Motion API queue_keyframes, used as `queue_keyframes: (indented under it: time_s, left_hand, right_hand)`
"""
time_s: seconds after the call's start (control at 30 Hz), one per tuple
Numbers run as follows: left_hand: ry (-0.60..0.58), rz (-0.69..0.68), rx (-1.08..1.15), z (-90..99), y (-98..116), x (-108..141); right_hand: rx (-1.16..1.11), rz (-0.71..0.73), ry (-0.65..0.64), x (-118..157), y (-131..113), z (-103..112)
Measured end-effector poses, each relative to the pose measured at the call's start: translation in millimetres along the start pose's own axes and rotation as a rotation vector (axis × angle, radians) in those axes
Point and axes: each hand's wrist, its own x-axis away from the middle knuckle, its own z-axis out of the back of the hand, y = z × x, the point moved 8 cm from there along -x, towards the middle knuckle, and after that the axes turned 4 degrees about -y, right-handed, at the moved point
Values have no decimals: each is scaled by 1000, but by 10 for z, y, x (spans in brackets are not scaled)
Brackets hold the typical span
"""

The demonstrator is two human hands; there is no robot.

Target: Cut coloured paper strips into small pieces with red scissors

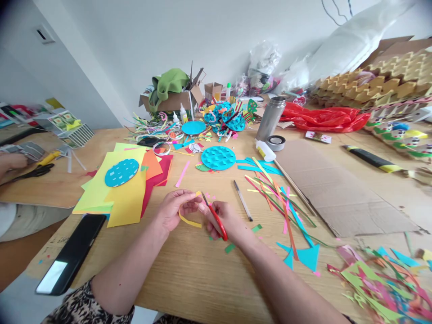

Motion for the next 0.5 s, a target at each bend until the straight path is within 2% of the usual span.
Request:
queue_keyframes:
  time_s: [0.27,0.5]
  left_hand:
    - [112,-112,151,-82,-71,85]
    - [120,-145,208,-185,-147,153]
  right_hand:
    - [-38,42,-18,-20,3,-64]
    - [-37,36,6,-59,90,-78]
